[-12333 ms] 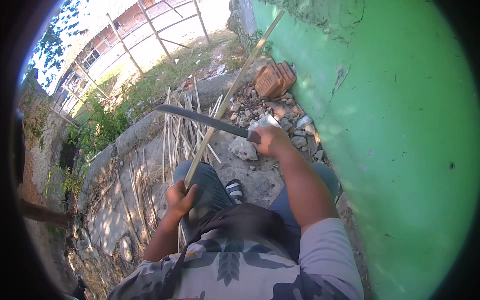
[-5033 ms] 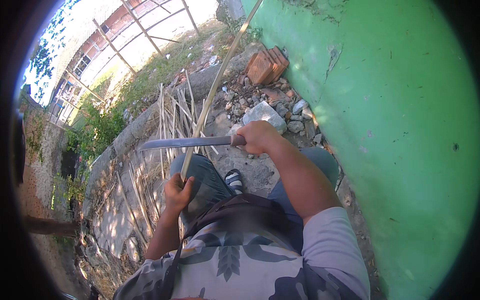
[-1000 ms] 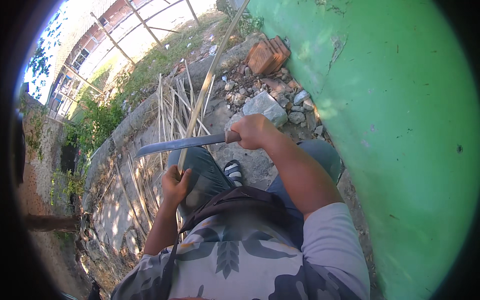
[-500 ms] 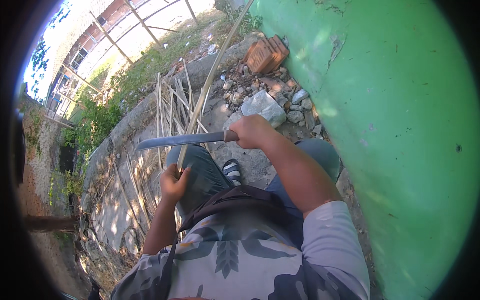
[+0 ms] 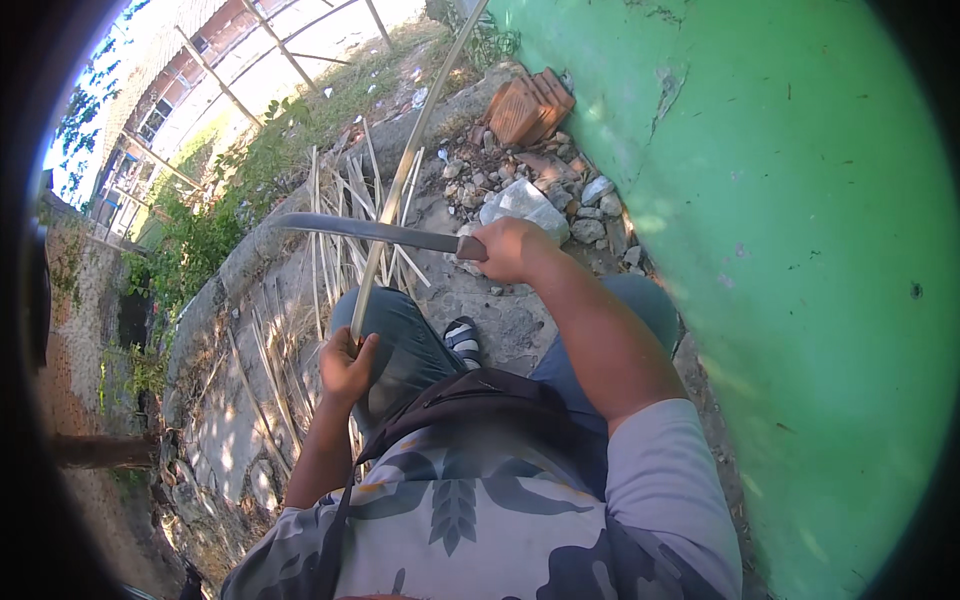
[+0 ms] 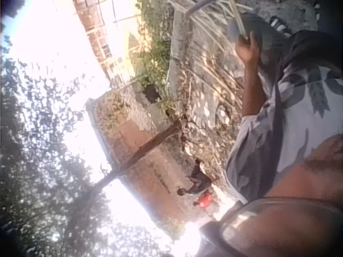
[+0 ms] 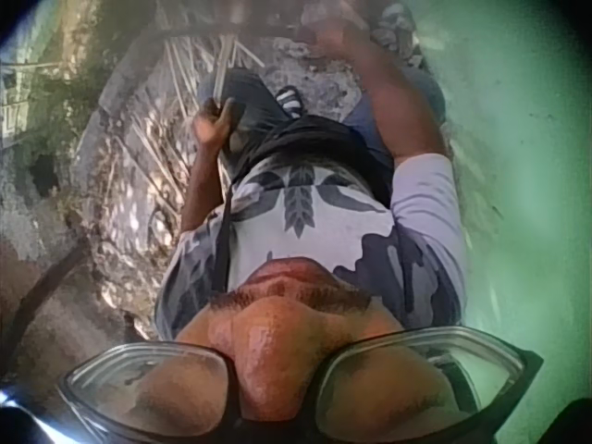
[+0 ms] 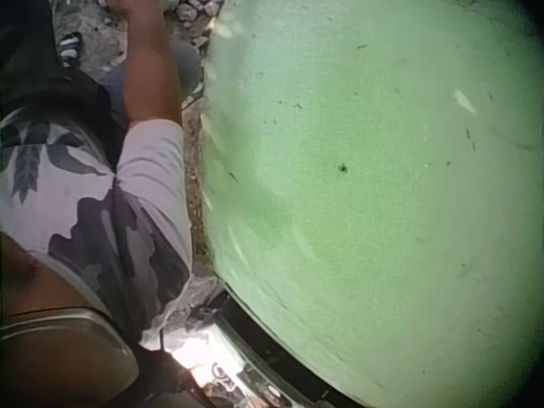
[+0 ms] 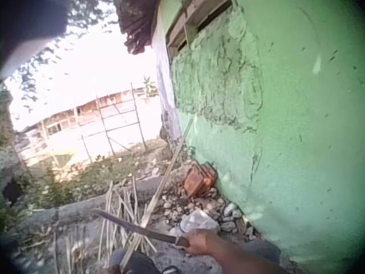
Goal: The person holds a bamboo strip with one hand and shaves along its length using a knife.
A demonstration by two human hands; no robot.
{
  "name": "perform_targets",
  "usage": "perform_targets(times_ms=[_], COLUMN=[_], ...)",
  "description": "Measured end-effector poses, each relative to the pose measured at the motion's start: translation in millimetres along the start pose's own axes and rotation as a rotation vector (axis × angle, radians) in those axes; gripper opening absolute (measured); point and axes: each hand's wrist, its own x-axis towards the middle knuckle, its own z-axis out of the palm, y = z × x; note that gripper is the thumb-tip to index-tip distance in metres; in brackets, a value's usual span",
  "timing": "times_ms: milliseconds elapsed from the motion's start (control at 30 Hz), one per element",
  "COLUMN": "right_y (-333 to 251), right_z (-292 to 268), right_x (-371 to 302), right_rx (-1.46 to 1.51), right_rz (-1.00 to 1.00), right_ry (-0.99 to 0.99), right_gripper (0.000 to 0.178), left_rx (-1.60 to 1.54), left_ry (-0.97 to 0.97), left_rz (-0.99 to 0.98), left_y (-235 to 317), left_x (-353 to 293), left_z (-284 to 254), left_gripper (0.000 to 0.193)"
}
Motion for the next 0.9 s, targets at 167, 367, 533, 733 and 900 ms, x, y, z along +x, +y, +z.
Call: perform_targets(times_ms=[167, 367, 533, 733, 900], right_y=[-30, 2, 5, -30, 8], right_z=[-5, -17, -8, -4, 2], right_x=[-5, -3, -2, -10, 7], right_rx=[-0.073, -0.133, -0.024, -0.224, -0.105], right_rz=[-0.093, 0.004, 0.088, -0.117, 0.051], right_ry=[-0.143, -0.072, 0.011, -0.129, -0.038], right_gripper=[0.018, 0.019, 0.021, 0.019, 0.018], left_rx=[-0.007, 0.044, 0.095, 0.237, 0.132], left_ry=[0.028, -0.005, -0.021, -0.073, -0.032], left_rz=[0.055, 0.041, -0.018, 0.011, -0.001], left_y=[-12, 10, 5, 22, 19], left_x=[-1, -4, 0, -5, -5], left_z=[1, -1, -3, -10, -5], left_gripper=[0.032, 0.032, 0.035, 0.037, 0.037])
